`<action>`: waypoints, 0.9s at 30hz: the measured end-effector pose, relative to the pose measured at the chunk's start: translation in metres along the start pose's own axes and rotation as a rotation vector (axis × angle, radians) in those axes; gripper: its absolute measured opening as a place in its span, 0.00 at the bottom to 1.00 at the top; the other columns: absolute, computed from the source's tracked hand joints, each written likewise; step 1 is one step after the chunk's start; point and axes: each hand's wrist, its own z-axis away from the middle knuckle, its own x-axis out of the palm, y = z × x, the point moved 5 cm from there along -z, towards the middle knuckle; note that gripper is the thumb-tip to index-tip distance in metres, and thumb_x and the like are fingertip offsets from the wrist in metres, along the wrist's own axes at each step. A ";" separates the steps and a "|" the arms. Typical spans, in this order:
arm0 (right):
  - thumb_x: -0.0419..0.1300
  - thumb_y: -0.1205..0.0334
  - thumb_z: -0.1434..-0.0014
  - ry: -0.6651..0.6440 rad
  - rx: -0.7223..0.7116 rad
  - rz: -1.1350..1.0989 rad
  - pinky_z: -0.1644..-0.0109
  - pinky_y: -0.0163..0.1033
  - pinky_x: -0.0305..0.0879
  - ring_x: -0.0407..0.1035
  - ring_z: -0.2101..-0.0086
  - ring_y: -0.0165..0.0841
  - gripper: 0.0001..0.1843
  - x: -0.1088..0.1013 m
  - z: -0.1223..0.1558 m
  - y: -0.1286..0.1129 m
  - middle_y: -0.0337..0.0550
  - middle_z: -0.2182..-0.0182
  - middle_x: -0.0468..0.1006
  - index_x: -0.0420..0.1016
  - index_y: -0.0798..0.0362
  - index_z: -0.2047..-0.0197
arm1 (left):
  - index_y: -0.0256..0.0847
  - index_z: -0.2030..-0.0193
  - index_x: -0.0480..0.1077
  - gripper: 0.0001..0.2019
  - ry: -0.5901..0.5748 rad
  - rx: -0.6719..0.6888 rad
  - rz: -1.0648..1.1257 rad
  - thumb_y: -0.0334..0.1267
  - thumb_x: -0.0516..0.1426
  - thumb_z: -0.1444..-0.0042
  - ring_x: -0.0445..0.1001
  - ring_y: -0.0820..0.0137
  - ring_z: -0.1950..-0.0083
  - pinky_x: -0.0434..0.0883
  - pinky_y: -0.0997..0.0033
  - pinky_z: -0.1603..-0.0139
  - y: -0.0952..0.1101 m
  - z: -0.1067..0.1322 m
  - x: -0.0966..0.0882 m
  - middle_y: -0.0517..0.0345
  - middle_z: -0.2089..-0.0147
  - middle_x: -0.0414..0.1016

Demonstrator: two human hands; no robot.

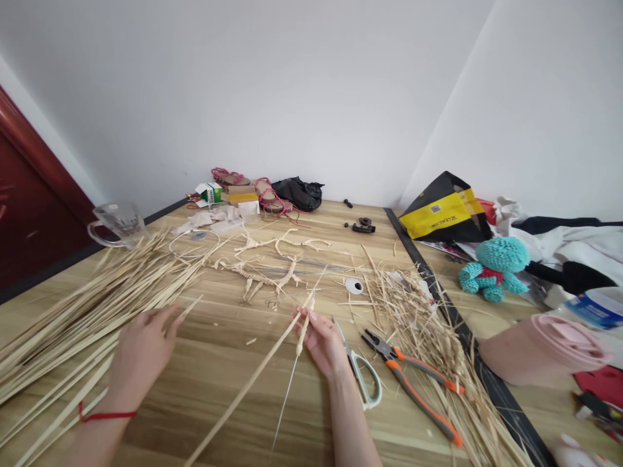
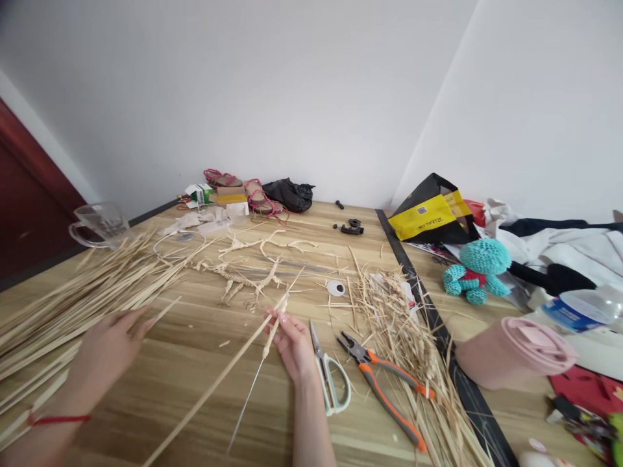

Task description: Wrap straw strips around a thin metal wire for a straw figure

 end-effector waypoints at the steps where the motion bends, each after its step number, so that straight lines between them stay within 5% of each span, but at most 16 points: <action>1: 0.67 0.62 0.53 -0.008 0.010 0.014 0.50 0.46 0.66 0.70 0.55 0.41 0.11 0.002 0.001 0.001 0.51 0.56 0.77 0.80 0.57 0.65 | 0.40 0.55 0.73 0.17 -0.057 0.049 0.115 0.44 0.52 0.47 0.70 0.55 0.51 0.66 0.59 0.52 0.015 0.002 0.003 0.48 0.53 0.75; 6: 0.68 0.61 0.53 0.010 0.030 0.064 0.50 0.45 0.65 0.70 0.55 0.40 0.11 0.003 0.001 0.003 0.52 0.57 0.78 0.80 0.58 0.66 | 0.45 0.55 0.75 0.19 -0.817 0.031 0.679 0.51 0.54 0.48 0.75 0.62 0.59 0.69 0.68 0.59 0.115 0.034 0.034 0.53 0.57 0.78; 9: 0.68 0.62 0.53 0.030 0.018 0.064 0.50 0.44 0.65 0.70 0.55 0.39 0.11 0.001 0.000 0.001 0.52 0.57 0.78 0.80 0.58 0.66 | 0.41 0.70 0.77 0.15 -1.002 0.158 0.717 0.49 0.57 0.51 0.74 0.65 0.69 0.68 0.71 0.66 0.154 0.050 0.037 0.55 0.72 0.78; 12: 0.67 0.61 0.53 0.038 -0.009 0.042 0.49 0.45 0.65 0.69 0.53 0.40 0.10 -0.002 0.000 -0.003 0.51 0.56 0.78 0.79 0.57 0.66 | 0.37 0.74 0.76 0.15 -1.100 0.107 0.781 0.47 0.57 0.51 0.73 0.67 0.72 0.68 0.71 0.69 0.159 0.053 0.038 0.53 0.75 0.77; 16: 0.66 0.58 0.52 0.063 0.026 0.082 0.54 0.47 0.68 0.71 0.55 0.42 0.13 -0.004 0.000 0.000 0.53 0.56 0.77 0.77 0.57 0.64 | 0.38 0.73 0.76 0.13 -0.913 0.059 0.848 0.46 0.58 0.51 0.73 0.69 0.70 0.69 0.72 0.66 0.147 0.029 0.025 0.55 0.73 0.76; 20: 0.67 0.57 0.54 0.115 0.006 0.208 0.65 0.44 0.72 0.76 0.68 0.40 0.23 -0.004 -0.001 0.011 0.49 0.66 0.80 0.71 0.57 0.55 | 0.40 0.67 0.77 0.11 -0.495 -0.118 0.984 0.45 0.60 0.53 0.73 0.69 0.67 0.69 0.72 0.62 0.136 0.001 0.008 0.56 0.70 0.77; 23: 0.69 0.58 0.57 0.133 -0.032 0.265 0.72 0.42 0.72 0.76 0.74 0.39 0.31 -0.003 -0.001 0.016 0.41 0.72 0.80 0.62 0.50 0.51 | 0.38 0.65 0.76 0.14 -0.300 -0.248 1.117 0.45 0.62 0.56 0.74 0.68 0.65 0.70 0.70 0.61 0.135 -0.002 0.009 0.54 0.67 0.78; 27: 0.69 0.56 0.57 0.045 -0.014 0.283 0.75 0.41 0.72 0.75 0.77 0.37 0.26 0.003 -0.001 0.019 0.38 0.72 0.79 0.61 0.48 0.58 | 0.35 0.65 0.76 0.16 -0.095 -0.432 1.212 0.44 0.63 0.58 0.74 0.68 0.66 0.71 0.70 0.62 0.132 0.006 0.020 0.51 0.67 0.78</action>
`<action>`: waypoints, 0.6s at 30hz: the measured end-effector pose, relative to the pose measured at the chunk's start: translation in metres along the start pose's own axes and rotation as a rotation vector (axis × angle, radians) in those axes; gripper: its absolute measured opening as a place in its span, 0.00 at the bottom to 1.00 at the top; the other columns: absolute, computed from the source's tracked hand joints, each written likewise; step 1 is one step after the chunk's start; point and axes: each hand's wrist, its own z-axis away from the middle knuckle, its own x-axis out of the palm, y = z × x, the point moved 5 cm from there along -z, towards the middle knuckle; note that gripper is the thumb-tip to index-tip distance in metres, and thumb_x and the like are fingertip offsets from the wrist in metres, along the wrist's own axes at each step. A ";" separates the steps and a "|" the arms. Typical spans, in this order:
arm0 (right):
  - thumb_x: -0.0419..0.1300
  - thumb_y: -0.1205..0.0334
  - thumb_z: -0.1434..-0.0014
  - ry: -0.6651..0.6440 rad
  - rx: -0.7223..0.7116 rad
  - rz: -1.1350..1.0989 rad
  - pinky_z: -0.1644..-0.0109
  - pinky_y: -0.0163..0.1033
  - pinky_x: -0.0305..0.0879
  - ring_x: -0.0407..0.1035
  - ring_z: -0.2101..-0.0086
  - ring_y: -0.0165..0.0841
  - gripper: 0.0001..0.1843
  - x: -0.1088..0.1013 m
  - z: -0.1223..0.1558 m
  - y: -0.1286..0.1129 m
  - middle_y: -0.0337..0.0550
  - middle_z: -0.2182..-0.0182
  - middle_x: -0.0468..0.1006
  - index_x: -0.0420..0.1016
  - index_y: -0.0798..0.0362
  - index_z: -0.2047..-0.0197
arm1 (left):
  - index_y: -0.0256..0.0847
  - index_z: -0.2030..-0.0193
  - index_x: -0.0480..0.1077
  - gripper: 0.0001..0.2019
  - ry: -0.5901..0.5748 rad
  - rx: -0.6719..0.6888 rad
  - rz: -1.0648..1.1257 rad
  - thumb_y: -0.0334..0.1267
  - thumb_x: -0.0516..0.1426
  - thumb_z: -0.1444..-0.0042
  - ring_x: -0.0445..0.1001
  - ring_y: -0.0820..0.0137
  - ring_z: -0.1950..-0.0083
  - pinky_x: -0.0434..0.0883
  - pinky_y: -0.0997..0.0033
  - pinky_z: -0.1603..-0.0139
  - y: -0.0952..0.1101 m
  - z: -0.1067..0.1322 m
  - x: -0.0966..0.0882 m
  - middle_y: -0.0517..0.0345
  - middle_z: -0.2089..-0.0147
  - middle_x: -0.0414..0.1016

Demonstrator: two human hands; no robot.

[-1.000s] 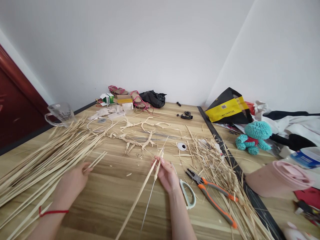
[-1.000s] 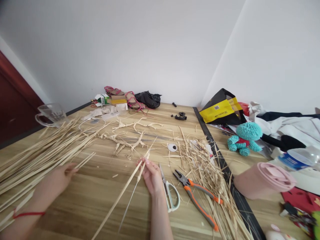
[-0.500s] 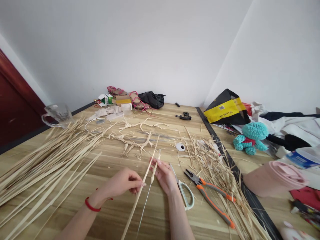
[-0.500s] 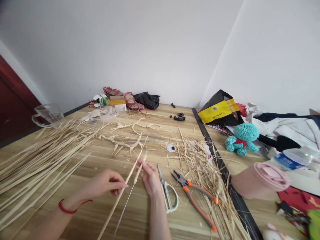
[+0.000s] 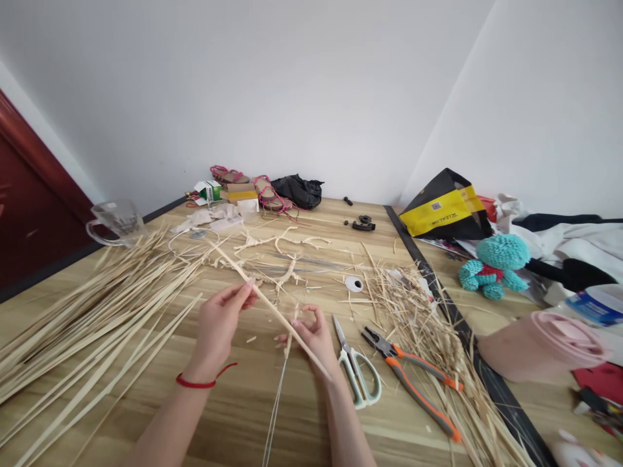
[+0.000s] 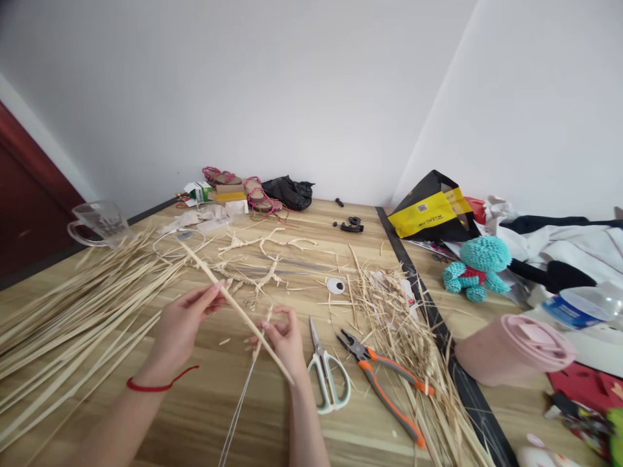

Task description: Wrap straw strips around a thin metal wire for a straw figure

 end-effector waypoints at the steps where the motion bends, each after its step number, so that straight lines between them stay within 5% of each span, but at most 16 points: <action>1: 0.69 0.57 0.57 -0.023 0.000 -0.001 0.75 0.41 0.72 0.75 0.76 0.37 0.25 0.002 0.001 -0.001 0.38 0.71 0.79 0.62 0.48 0.59 | 0.34 0.64 0.76 0.16 0.054 -0.007 0.036 0.43 0.64 0.58 0.75 0.68 0.66 0.71 0.70 0.63 -0.004 0.000 0.000 0.51 0.67 0.78; 12: 0.69 0.58 0.58 0.058 -0.003 -0.047 0.70 0.44 0.74 0.74 0.67 0.40 0.21 0.002 0.002 -0.010 0.48 0.58 0.78 0.77 0.54 0.59 | 0.35 0.62 0.73 0.15 0.259 -0.077 0.207 0.41 0.62 0.55 0.78 0.62 0.61 0.75 0.65 0.61 -0.036 0.031 -0.005 0.50 0.62 0.78; 16: 0.65 0.53 0.51 0.098 -0.034 -0.133 0.68 0.42 0.73 0.73 0.69 0.35 0.16 -0.001 0.005 -0.018 0.47 0.62 0.79 0.78 0.55 0.62 | 0.35 0.61 0.71 0.15 0.134 0.000 0.090 0.44 0.60 0.52 0.77 0.59 0.60 0.75 0.59 0.58 -0.035 0.053 -0.016 0.49 0.63 0.78; 18: 0.64 0.54 0.50 0.085 -0.033 -0.184 0.66 0.41 0.72 0.73 0.69 0.34 0.15 -0.001 0.007 -0.021 0.47 0.64 0.79 0.77 0.55 0.63 | 0.38 0.58 0.71 0.15 -0.095 0.063 -0.030 0.43 0.60 0.51 0.76 0.58 0.57 0.74 0.59 0.55 -0.031 0.058 -0.015 0.48 0.58 0.77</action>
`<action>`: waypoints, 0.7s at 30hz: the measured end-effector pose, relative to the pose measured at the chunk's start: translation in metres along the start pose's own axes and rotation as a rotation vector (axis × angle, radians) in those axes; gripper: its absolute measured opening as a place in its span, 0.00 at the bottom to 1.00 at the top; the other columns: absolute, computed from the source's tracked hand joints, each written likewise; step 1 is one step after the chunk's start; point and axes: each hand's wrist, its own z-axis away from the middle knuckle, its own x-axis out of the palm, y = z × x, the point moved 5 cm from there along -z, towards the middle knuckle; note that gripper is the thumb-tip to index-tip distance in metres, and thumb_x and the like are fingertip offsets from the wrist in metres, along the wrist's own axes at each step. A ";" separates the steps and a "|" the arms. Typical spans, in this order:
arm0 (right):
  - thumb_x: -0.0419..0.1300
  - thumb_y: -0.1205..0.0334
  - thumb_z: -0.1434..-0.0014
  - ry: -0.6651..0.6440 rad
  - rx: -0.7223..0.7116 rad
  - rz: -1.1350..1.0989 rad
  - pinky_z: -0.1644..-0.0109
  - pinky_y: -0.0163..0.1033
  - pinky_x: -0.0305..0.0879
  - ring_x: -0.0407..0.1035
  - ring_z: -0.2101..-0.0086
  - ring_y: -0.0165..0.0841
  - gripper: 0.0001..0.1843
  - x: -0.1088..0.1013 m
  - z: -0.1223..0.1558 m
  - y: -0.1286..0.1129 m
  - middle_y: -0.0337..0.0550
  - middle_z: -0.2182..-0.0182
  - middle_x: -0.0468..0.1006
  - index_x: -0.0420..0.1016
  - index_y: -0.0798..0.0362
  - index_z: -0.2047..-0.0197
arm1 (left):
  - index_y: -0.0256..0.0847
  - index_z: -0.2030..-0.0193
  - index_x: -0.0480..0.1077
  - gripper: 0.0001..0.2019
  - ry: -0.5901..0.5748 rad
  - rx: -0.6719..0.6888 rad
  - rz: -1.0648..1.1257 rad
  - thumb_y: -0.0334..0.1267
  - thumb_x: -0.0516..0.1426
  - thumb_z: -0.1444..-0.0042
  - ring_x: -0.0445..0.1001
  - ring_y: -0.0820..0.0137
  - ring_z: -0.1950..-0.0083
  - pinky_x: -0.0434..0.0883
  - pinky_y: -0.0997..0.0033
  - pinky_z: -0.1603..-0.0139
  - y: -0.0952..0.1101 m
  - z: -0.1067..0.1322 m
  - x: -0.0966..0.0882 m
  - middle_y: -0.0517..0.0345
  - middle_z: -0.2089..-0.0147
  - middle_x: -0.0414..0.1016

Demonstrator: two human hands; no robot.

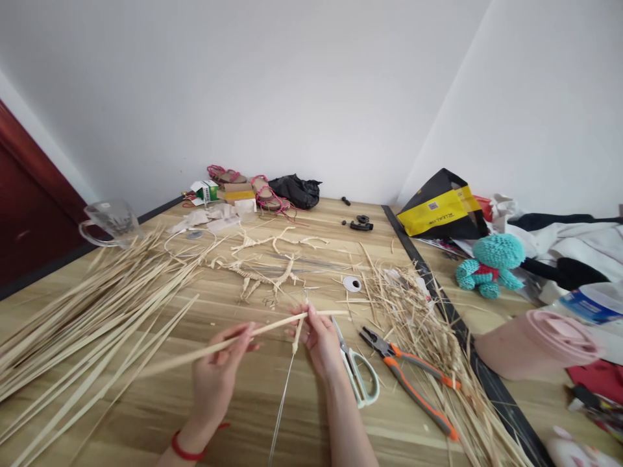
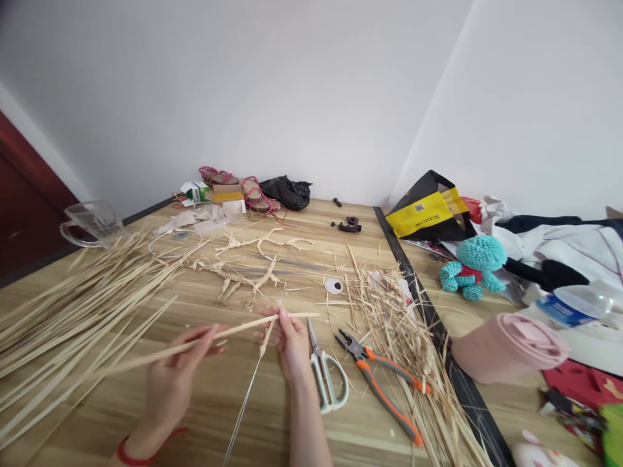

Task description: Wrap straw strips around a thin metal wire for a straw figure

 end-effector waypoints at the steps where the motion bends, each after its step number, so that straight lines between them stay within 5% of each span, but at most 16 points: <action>1: 0.64 0.54 0.50 -0.015 0.005 -0.021 0.65 0.41 0.72 0.73 0.68 0.34 0.14 0.000 0.000 -0.001 0.47 0.64 0.80 0.77 0.55 0.64 | 0.40 0.56 0.71 0.15 -0.146 0.045 -0.063 0.41 0.60 0.51 0.74 0.58 0.52 0.72 0.60 0.51 0.002 0.001 0.002 0.49 0.52 0.75; 3: 0.64 0.54 0.49 -0.051 0.018 -0.057 0.63 0.41 0.71 0.73 0.67 0.34 0.13 0.001 0.000 -0.002 0.48 0.64 0.80 0.76 0.55 0.65 | 0.44 0.50 0.69 0.20 -0.390 0.114 -0.197 0.39 0.60 0.51 0.66 0.59 0.42 0.65 0.60 0.41 0.003 -0.002 0.006 0.51 0.44 0.69; 5: 0.63 0.53 0.48 -0.084 0.046 -0.084 0.63 0.41 0.71 0.73 0.67 0.34 0.13 0.001 -0.001 -0.001 0.48 0.64 0.80 0.75 0.55 0.66 | 0.46 0.47 0.68 0.20 -0.474 0.125 -0.207 0.40 0.58 0.49 0.62 0.60 0.39 0.62 0.61 0.40 -0.001 -0.013 0.006 0.52 0.41 0.66; 10: 0.62 0.51 0.48 -0.146 0.113 -0.099 0.62 0.43 0.71 0.74 0.69 0.35 0.13 0.003 -0.003 0.004 0.48 0.66 0.80 0.73 0.54 0.68 | 0.40 0.51 0.70 0.19 -0.446 -0.252 0.147 0.45 0.56 0.47 0.71 0.60 0.48 0.68 0.60 0.48 -0.024 -0.044 0.025 0.48 0.49 0.74; 14: 0.62 0.49 0.48 -0.178 0.136 -0.056 0.63 0.43 0.71 0.75 0.69 0.36 0.15 0.003 -0.004 0.006 0.48 0.69 0.80 0.72 0.54 0.69 | 0.37 0.55 0.74 0.21 -0.665 -0.442 0.243 0.52 0.53 0.46 0.74 0.62 0.56 0.71 0.66 0.60 -0.024 -0.043 0.067 0.45 0.55 0.76; 16: 0.63 0.48 0.50 -0.163 0.146 -0.015 0.64 0.43 0.71 0.75 0.68 0.37 0.16 0.001 -0.005 0.007 0.48 0.71 0.80 0.72 0.55 0.70 | 0.36 0.58 0.74 0.20 -0.703 -0.474 0.214 0.51 0.56 0.48 0.74 0.67 0.65 0.70 0.72 0.69 -0.024 -0.042 0.082 0.48 0.63 0.77; 21: 0.64 0.48 0.52 -0.109 0.141 0.051 0.66 0.41 0.71 0.75 0.68 0.39 0.18 -0.007 -0.009 0.005 0.47 0.73 0.79 0.73 0.56 0.72 | 0.34 0.67 0.74 0.13 -0.642 -0.463 0.222 0.43 0.62 0.54 0.70 0.75 0.74 0.66 0.78 0.75 -0.037 -0.049 0.098 0.55 0.72 0.74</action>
